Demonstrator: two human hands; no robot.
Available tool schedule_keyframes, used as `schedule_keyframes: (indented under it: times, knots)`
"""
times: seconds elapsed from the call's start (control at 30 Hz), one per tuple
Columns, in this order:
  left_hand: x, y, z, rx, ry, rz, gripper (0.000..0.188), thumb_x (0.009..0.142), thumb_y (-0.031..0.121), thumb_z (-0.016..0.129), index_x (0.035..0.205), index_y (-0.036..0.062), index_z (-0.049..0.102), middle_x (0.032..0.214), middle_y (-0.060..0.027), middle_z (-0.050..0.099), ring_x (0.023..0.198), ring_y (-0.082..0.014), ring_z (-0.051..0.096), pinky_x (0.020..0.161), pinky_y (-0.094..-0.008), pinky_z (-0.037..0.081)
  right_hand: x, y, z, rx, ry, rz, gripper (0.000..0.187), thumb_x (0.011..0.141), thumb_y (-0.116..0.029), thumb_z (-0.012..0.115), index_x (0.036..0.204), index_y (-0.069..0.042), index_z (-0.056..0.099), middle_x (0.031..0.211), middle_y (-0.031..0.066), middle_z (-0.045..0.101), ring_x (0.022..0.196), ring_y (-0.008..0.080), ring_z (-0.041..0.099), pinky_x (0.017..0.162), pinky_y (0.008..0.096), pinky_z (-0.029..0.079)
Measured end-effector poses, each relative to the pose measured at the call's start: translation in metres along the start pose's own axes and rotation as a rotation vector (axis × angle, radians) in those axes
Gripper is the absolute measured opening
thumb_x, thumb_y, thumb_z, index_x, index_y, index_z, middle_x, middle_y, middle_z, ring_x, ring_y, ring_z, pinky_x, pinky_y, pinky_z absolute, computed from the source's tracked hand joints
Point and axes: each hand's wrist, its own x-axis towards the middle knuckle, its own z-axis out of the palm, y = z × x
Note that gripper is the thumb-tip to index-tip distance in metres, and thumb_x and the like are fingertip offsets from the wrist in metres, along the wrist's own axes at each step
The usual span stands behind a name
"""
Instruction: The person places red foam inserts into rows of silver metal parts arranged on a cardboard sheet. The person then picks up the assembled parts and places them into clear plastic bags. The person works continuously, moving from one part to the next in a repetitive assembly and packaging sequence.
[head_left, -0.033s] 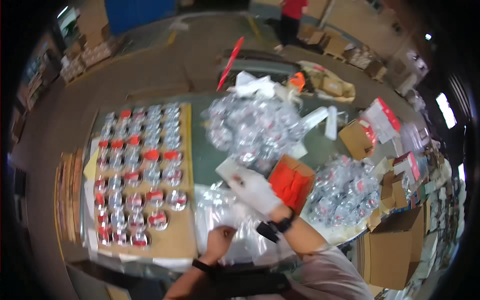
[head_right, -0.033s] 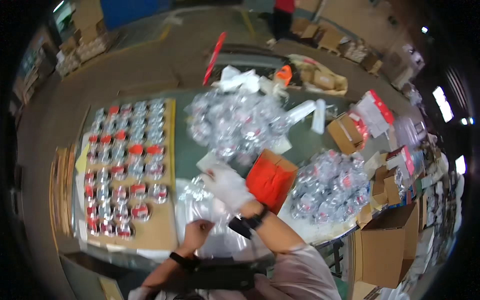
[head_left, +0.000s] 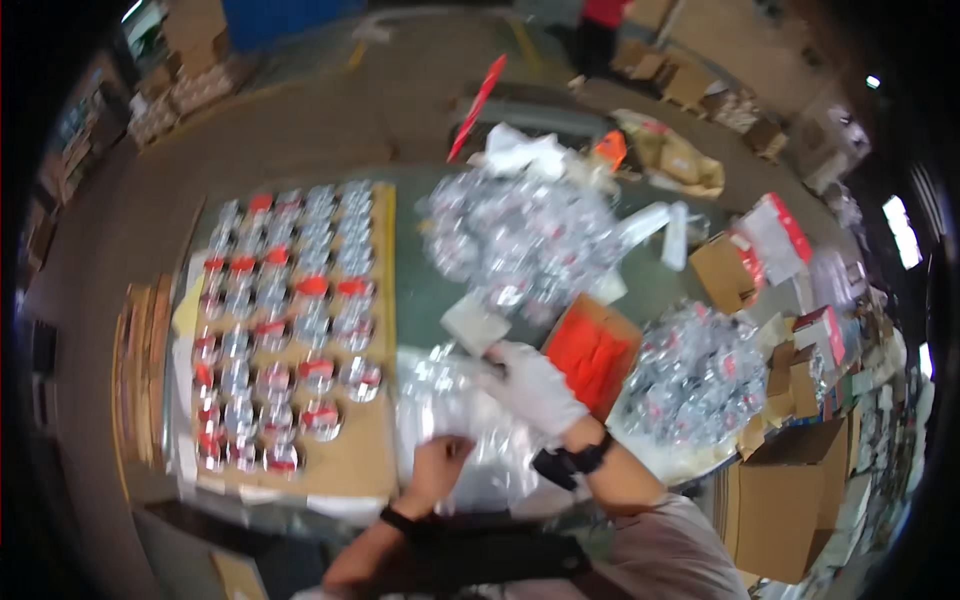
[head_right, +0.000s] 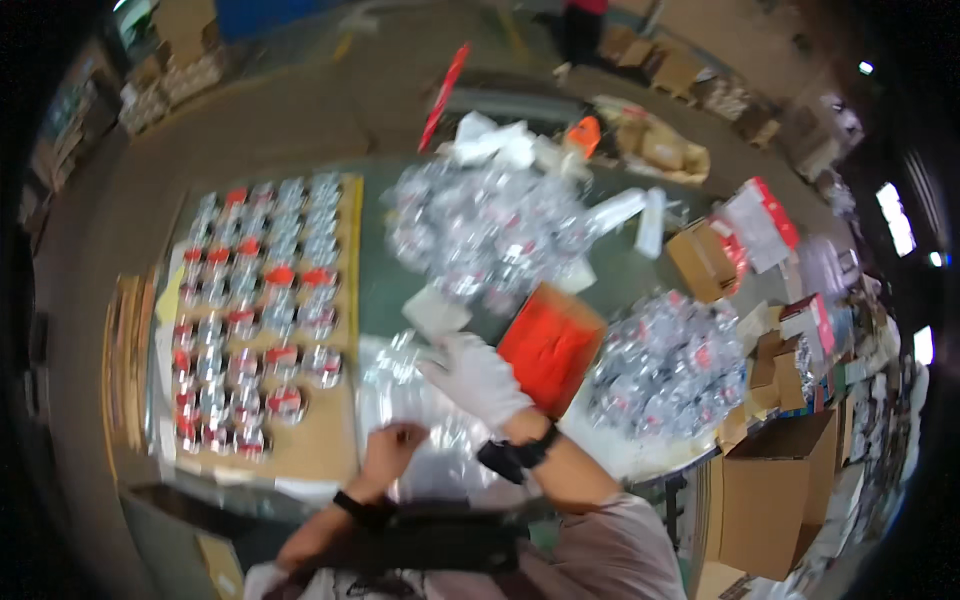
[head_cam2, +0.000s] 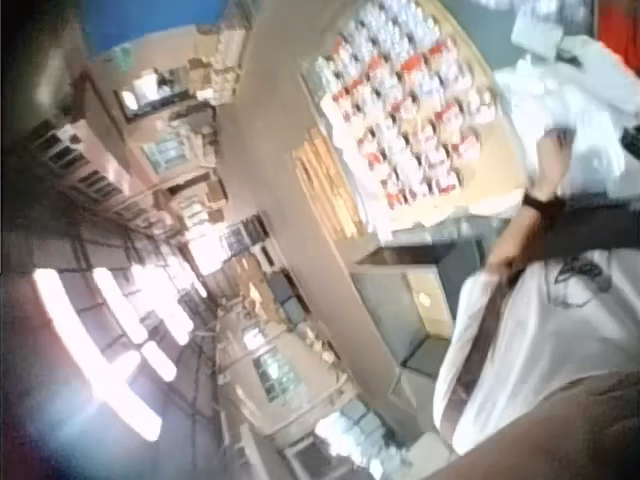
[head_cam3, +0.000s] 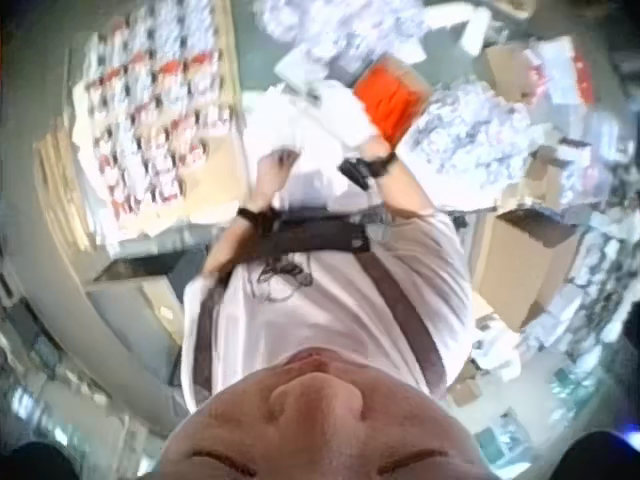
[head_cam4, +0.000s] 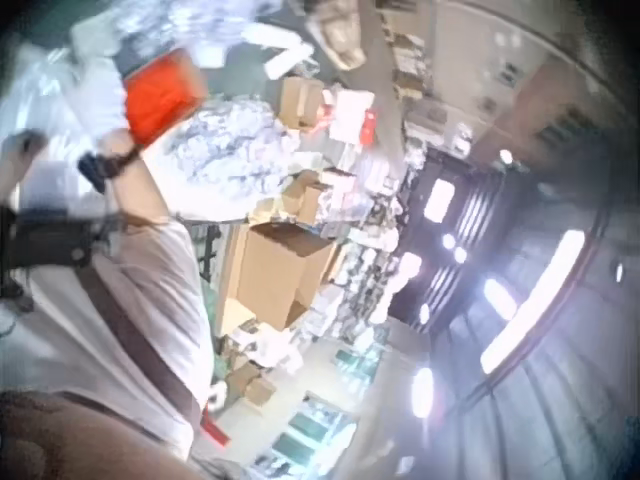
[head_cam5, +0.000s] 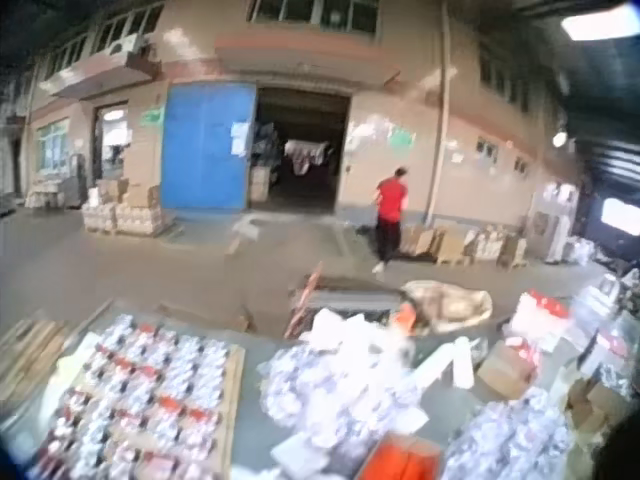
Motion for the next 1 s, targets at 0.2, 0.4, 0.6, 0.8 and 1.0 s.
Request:
schedule_keyframes:
  times: [0.2, 0.4, 0.6, 0.8, 1.0]
  knots:
    - [-0.022, 0.012, -0.059, -0.129, 0.124, 0.11, 0.02, 0.083, 0.015, 0.075, 0.094, 0.0004, 0.067, 0.079, -0.0113, 0.065, 0.063, -0.0143, 0.057, 0.057, -0.0275, 0.045, -0.085, -0.003, 0.022, 0.392, -0.303, 0.207, 0.034, 0.083, -0.031, 0.071, 0.091, 0.001, 0.07, 0.078, 0.0141, 0.069, 0.073, 0.0213, 0.065, 0.07, 0.0322, 0.05]
    - [-0.067, 0.026, -0.098, -0.195, 0.047, 0.098, 0.047, 0.078, 0.016, 0.081, 0.115, 0.0013, 0.056, 0.093, -0.008, 0.062, 0.071, -0.0098, 0.056, 0.059, -0.024, 0.046, -0.083, -0.082, 0.06, 0.421, -0.15, 0.236, 0.034, 0.078, -0.028, 0.078, 0.077, 0.005, 0.07, 0.066, 0.009, 0.064, 0.062, 0.0104, 0.057, 0.056, 0.0278, 0.046]
    - [-0.137, -0.054, -0.175, -0.698, 0.261, -0.083, 0.015, 0.091, 0.012, 0.066, 0.1, 0.0008, 0.064, 0.084, -0.002, 0.063, 0.073, -0.0069, 0.055, 0.064, -0.0231, 0.046, -0.068, -0.122, 0.128, 0.792, -0.363, 0.089, 0.034, 0.091, -0.029, 0.065, 0.095, 0.005, 0.066, 0.068, 0.0064, 0.06, 0.062, 0.0117, 0.058, 0.058, 0.0303, 0.048]
    - [-0.18, -0.051, -0.28, -0.504, 0.748, 0.015, 0.011, 0.091, 0.004, 0.051, 0.095, 0.0004, 0.061, 0.081, -0.004, 0.062, 0.072, -0.0125, 0.056, 0.065, -0.0284, 0.046, 0.017, -0.137, 0.244, -0.473, -0.073, -0.292, 0.02, 0.092, -0.015, 0.052, 0.092, 0.0, 0.065, 0.08, 0.0179, 0.067, 0.073, 0.028, 0.069, 0.065, 0.0418, 0.055]
    - [-0.118, -0.03, -0.249, 0.203, 0.524, 0.009, 0.019, 0.084, 0.013, 0.055, 0.096, -0.0011, 0.057, 0.078, -0.0253, 0.062, 0.074, -0.0406, 0.063, 0.065, -0.0451, 0.05, -0.007, -0.145, 0.193, -0.324, -0.163, -0.223, 0.024, 0.087, -0.02, 0.059, 0.096, 0.001, 0.066, 0.09, 0.0209, 0.067, 0.084, 0.0375, 0.067, 0.073, 0.0442, 0.054]
